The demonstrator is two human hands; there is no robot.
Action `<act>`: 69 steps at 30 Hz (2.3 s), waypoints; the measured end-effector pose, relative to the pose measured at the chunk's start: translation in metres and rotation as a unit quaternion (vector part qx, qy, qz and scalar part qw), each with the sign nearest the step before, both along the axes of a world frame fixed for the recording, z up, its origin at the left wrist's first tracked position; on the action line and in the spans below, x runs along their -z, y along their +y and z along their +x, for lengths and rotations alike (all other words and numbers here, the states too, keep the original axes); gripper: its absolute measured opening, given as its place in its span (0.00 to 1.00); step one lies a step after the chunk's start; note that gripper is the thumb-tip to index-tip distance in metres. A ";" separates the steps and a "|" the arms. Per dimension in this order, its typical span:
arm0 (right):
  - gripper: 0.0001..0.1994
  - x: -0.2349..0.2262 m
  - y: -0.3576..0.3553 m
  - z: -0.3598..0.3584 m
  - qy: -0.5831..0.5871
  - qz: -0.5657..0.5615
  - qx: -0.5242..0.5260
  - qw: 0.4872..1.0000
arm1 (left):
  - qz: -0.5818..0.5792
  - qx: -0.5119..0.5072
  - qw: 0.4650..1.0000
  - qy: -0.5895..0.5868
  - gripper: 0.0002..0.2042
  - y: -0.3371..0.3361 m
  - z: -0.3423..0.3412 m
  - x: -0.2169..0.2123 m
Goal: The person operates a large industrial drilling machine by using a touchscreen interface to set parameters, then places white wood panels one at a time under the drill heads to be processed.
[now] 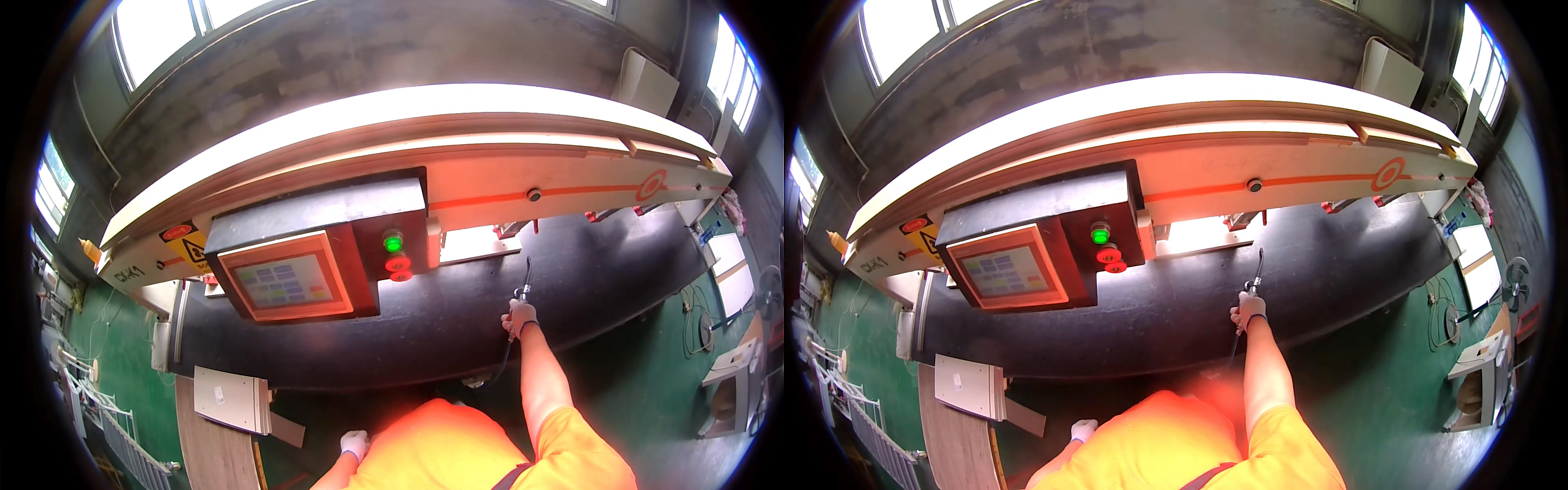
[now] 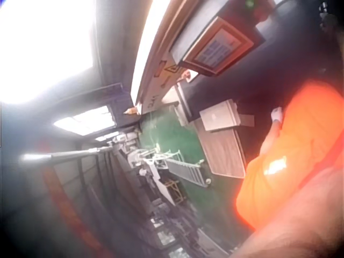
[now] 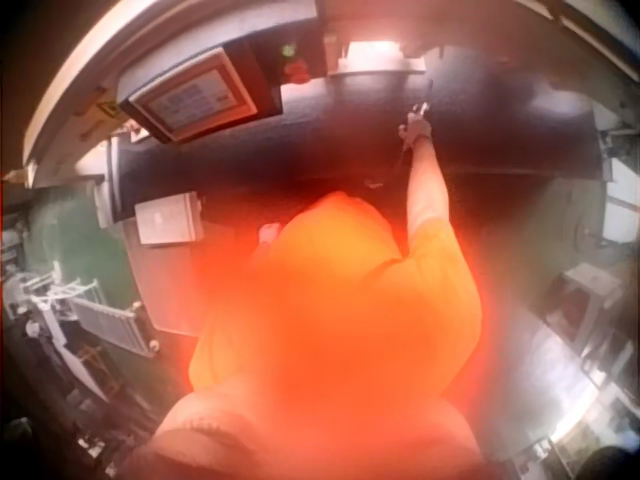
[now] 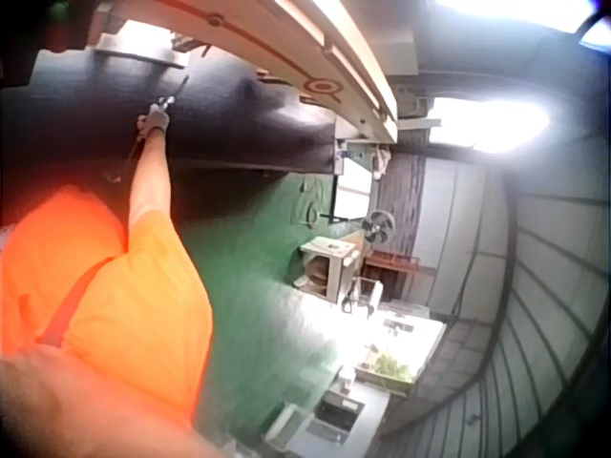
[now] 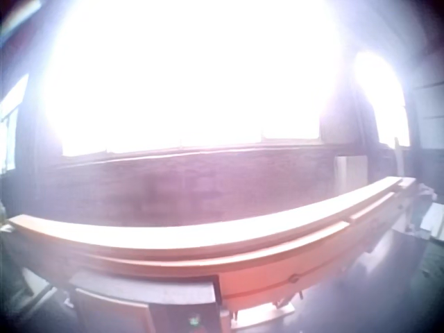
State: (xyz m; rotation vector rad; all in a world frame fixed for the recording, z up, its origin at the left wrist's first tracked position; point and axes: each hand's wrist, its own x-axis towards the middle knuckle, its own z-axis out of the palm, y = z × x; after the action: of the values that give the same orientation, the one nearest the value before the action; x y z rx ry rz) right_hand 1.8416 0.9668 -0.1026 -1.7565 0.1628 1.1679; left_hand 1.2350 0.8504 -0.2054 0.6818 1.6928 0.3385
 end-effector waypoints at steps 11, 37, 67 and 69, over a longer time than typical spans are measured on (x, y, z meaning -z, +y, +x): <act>0.08 -0.003 0.008 0.017 -0.033 0.007 -0.058 0.998 | -0.026 0.025 0.999 0.016 0.12 -0.059 -0.089 0.081; 0.12 -0.020 -0.001 -0.070 -0.091 0.001 -0.193 0.977 | 0.030 0.093 0.992 0.076 0.14 -0.011 -0.011 0.053; 0.19 -0.139 -0.027 -0.115 -0.204 0.181 -0.021 0.962 | -0.017 0.078 0.992 0.099 0.16 -0.006 -0.003 0.033; 0.18 -0.144 -0.030 -0.112 -0.234 0.161 -0.039 0.958 | 0.013 0.082 0.990 0.110 0.16 -0.001 -0.004 0.036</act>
State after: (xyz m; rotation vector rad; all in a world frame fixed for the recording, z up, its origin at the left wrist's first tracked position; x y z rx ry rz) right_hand 1.7297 0.9372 0.0411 -1.7021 -0.3645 0.7491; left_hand 1.2305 0.8496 -0.2413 0.8986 1.8282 0.1747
